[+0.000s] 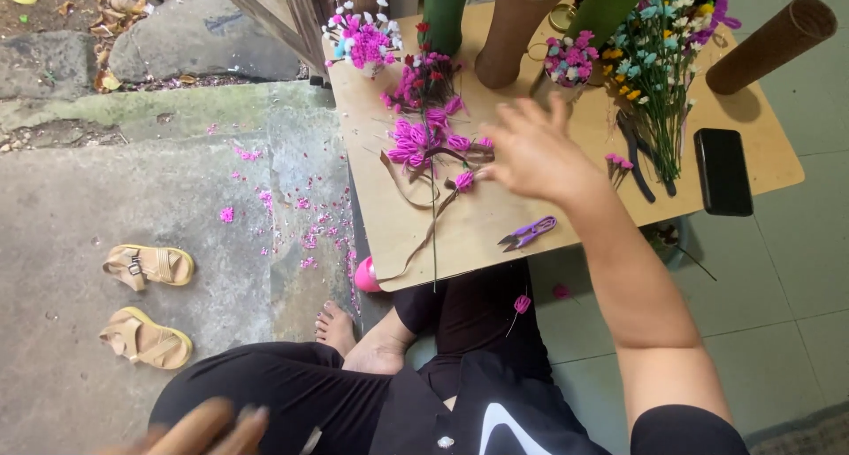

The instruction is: Preparing a floral arrangement by wrapping a vase with tape and organizing flowers on a table.

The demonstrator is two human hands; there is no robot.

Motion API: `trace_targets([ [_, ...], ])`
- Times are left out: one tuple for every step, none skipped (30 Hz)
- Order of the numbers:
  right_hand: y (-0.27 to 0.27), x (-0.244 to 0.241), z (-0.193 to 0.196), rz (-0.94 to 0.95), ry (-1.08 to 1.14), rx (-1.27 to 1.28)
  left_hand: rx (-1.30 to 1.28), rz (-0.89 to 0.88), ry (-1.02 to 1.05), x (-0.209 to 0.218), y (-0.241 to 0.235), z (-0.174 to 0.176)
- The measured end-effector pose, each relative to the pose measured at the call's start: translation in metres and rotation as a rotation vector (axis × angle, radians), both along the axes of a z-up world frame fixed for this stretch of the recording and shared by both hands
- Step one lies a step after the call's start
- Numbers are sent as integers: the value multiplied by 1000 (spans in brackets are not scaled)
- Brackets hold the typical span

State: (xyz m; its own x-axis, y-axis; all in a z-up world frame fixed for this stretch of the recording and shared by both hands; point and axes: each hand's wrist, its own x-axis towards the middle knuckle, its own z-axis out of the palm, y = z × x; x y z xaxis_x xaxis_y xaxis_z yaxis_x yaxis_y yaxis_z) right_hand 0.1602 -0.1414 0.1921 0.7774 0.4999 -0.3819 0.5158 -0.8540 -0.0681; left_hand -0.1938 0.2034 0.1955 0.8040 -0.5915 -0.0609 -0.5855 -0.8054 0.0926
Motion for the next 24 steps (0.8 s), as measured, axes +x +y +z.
trace_targets([
  [7, -11, -8, 4, 2, 0, 29, -10, -12, 25, -13, 20],
  [14, -22, -15, 290, 84, 450, 59, -20, -24, 47, -33, 37],
  [22, -32, -21, 578, 159, 901, 91, -30, -41, 66, -60, 50],
  [33, -53, -15, 582, 156, 904, 95, -28, -45, 84, -81, 69],
  [44, -72, -8, 688, 630, 1151, 98, -78, 242, 104, -101, 89],
  [55, -91, -1, 772, 1129, 1362, 96, -128, 529, 124, -121, 109],
  [56, -97, -2, 785, 1124, 1357, 98, -121, 519, 132, -128, 123],
  [57, -102, -4, 737, 1343, 1333, 109, -101, 547, 139, -134, 137],
  [58, -107, -6, 681, 1559, 1299, 122, -82, 574, 145, -140, 151],
  [50, -105, -8, 695, 1553, 1295, 127, -75, 565, 147, -134, 162],
  [42, -103, -10, 701, 1505, 1309, 184, -31, 578, 148, -127, 173],
  [34, -101, -12, 708, 1457, 1323, 242, 13, 591, 150, -121, 183],
  [26, -103, -5, 712, 1454, 1321, 243, 15, 587, 147, -111, 188],
  [18, -106, 1, 705, 1274, 1320, 329, 246, 542, 144, -100, 193],
  [10, -109, 6, 689, 1098, 1313, 408, 471, 481, 141, -89, 197],
  [2, -113, 9, 688, 1098, 1312, 406, 471, 481, 133, -80, 188],
  [-7, -117, 12, 683, 1019, 1256, 401, 437, -122, 125, -72, 179],
  [-15, -122, 16, 678, 940, 1200, 391, 411, -737, 117, -63, 170],
  [-18, -121, 15, 677, 940, 1196, 388, 413, -738, 118, -66, 170],
  [-22, -120, 15, 926, 978, 1099, 321, 331, -760, 119, -69, 171],
  [-25, -118, 15, 1173, 1007, 985, 256, 251, -782, 121, -71, 172],
  [-29, -112, 25, 1175, 1007, 980, 256, 255, -785, 123, -76, 173],
  [-33, -106, 35, 1145, 871, 1020, 160, 134, -813, 125, -80, 174],
  [-37, -99, 45, 1111, 735, 1056, 64, 12, -839, 128, -84, 175],
])
